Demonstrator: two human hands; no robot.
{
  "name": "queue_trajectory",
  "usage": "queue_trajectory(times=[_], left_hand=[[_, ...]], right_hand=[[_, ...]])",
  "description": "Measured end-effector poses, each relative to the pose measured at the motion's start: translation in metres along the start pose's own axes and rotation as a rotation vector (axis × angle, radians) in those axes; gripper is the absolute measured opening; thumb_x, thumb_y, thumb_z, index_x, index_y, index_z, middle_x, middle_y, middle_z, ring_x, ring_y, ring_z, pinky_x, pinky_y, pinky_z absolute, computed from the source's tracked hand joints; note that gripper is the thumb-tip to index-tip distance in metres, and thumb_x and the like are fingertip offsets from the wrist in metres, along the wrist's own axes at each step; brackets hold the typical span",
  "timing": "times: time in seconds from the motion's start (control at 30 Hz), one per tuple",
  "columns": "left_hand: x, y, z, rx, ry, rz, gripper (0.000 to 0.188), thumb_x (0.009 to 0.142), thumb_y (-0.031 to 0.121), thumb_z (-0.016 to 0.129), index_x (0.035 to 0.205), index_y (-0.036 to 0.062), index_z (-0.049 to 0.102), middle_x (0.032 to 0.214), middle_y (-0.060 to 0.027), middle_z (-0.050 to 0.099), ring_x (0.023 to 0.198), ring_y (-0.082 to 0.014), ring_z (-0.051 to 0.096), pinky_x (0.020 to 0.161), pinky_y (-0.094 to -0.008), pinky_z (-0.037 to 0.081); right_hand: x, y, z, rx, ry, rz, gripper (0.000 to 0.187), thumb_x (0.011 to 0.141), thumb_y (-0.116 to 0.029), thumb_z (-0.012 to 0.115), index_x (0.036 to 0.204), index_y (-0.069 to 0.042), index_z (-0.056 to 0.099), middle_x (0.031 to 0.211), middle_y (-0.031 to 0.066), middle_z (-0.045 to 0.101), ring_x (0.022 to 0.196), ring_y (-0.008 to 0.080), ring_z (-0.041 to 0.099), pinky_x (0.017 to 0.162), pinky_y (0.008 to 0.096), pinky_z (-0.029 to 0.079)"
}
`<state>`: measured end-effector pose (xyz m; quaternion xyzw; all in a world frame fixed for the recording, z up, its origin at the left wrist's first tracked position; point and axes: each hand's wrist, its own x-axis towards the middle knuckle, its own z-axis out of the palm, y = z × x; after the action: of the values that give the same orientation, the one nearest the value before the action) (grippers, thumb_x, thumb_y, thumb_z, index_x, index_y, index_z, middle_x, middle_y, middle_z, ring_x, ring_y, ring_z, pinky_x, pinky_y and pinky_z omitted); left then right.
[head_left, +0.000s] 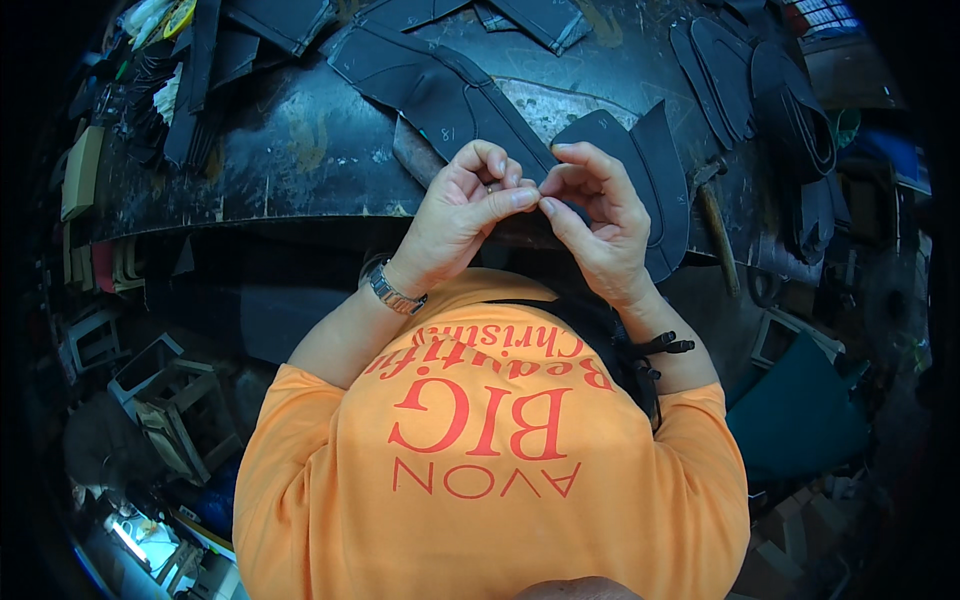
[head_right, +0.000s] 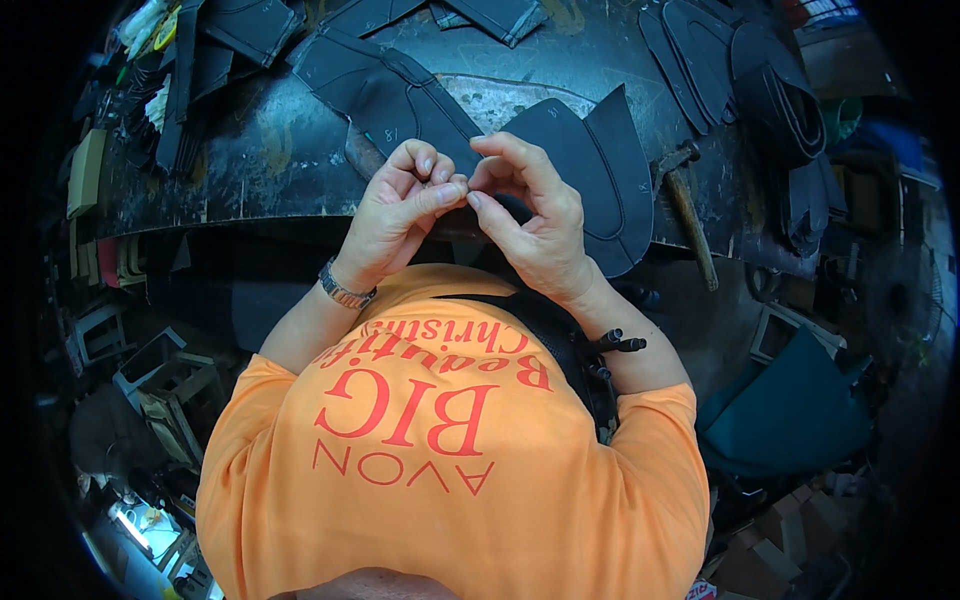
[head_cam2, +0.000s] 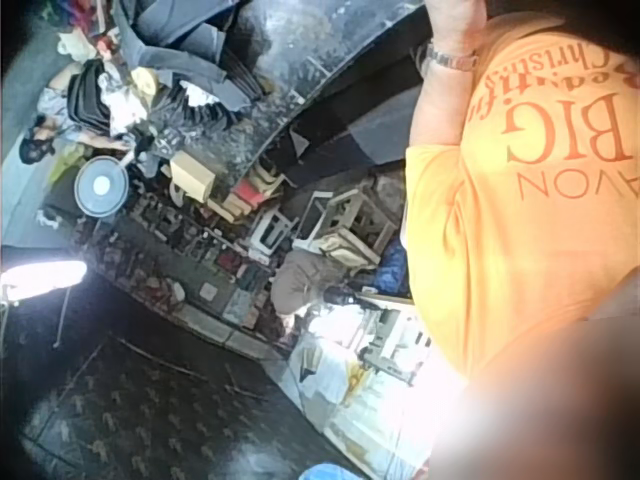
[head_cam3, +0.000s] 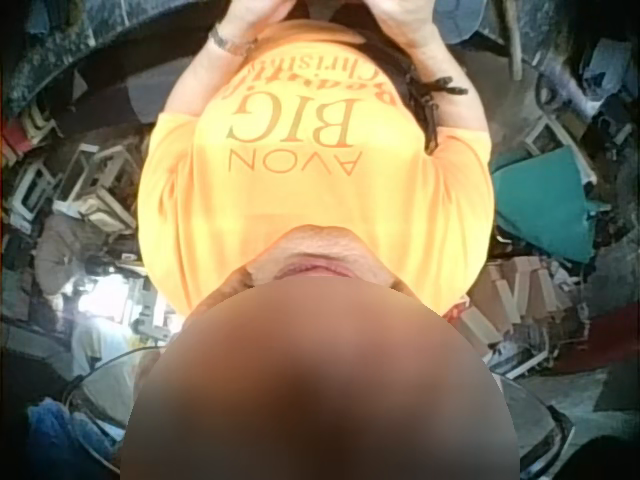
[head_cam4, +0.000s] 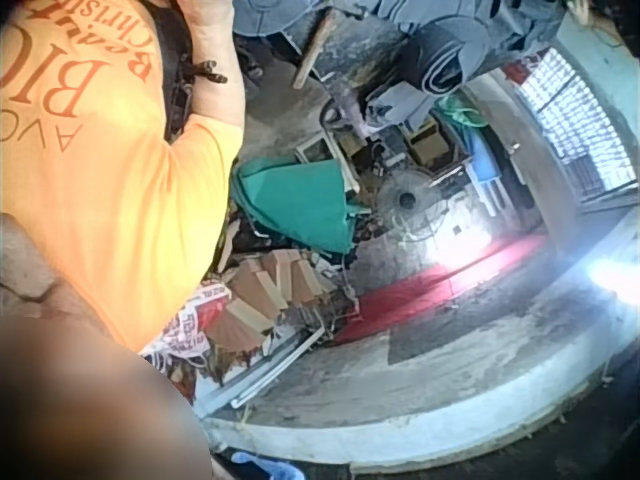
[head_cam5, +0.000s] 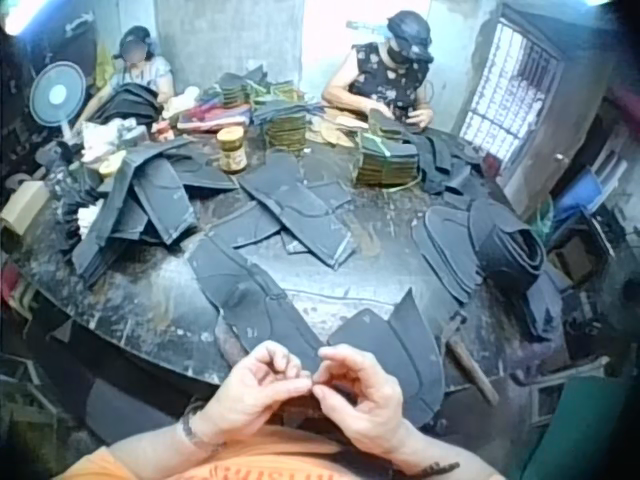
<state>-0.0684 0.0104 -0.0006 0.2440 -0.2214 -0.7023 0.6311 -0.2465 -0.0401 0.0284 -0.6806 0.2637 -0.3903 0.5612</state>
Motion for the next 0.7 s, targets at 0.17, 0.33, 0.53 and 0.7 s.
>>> queue_trajectory(times=[0.17,0.33,0.53,0.7], left_hand=[[0.0005,-0.0018,-0.0013,0.135,0.005,0.069,0.025,0.090,-0.007,0.066,0.098,0.0082,0.048,0.098,-0.0013,0.051,0.100,-0.0115,0.060,0.093,-0.0256,0.053],[0.0006,-0.0034,-0.0017,0.340,-0.039,0.189,0.022,0.091,-0.006,0.065,0.099,0.0058,0.049,0.099,-0.0014,0.051,0.100,-0.0102,0.060,0.093,-0.0249,0.053],[-0.0017,-0.0034,0.0009,0.420,-0.020,0.184,0.021,0.093,-0.004,0.063,0.100,0.0048,0.046,0.098,-0.0013,0.052,0.099,-0.0110,0.065,0.090,-0.0231,0.055],[-0.0010,-0.0017,0.0012,0.472,0.000,0.138,0.021,0.093,-0.004,0.063,0.100,0.0053,0.045,0.098,-0.0009,0.051,0.098,-0.0117,0.066,0.087,-0.0241,0.056]], right_hand=[[0.0001,0.0015,0.0010,0.005,0.024,0.001,0.049,0.087,0.011,0.062,0.133,-0.003,0.050,0.103,0.0064,0.061,0.098,0.0116,0.062,0.091,0.0265,0.051],[-0.0003,0.0042,0.0052,-0.001,0.086,0.029,0.047,0.087,0.010,0.060,0.131,-0.004,0.053,0.097,0.0062,0.064,0.093,0.0116,0.065,0.087,0.0269,0.054],[-0.0003,0.0030,0.0051,-0.027,0.079,0.048,0.047,0.087,0.011,0.059,0.131,-0.004,0.053,0.095,0.0071,0.065,0.090,0.0123,0.067,0.085,0.0273,0.055],[0.0018,0.0032,0.0034,-0.204,0.048,-0.038,0.046,0.086,0.011,0.059,0.129,-0.005,0.055,0.090,0.0077,0.066,0.085,0.0128,0.068,0.079,0.0270,0.056]])
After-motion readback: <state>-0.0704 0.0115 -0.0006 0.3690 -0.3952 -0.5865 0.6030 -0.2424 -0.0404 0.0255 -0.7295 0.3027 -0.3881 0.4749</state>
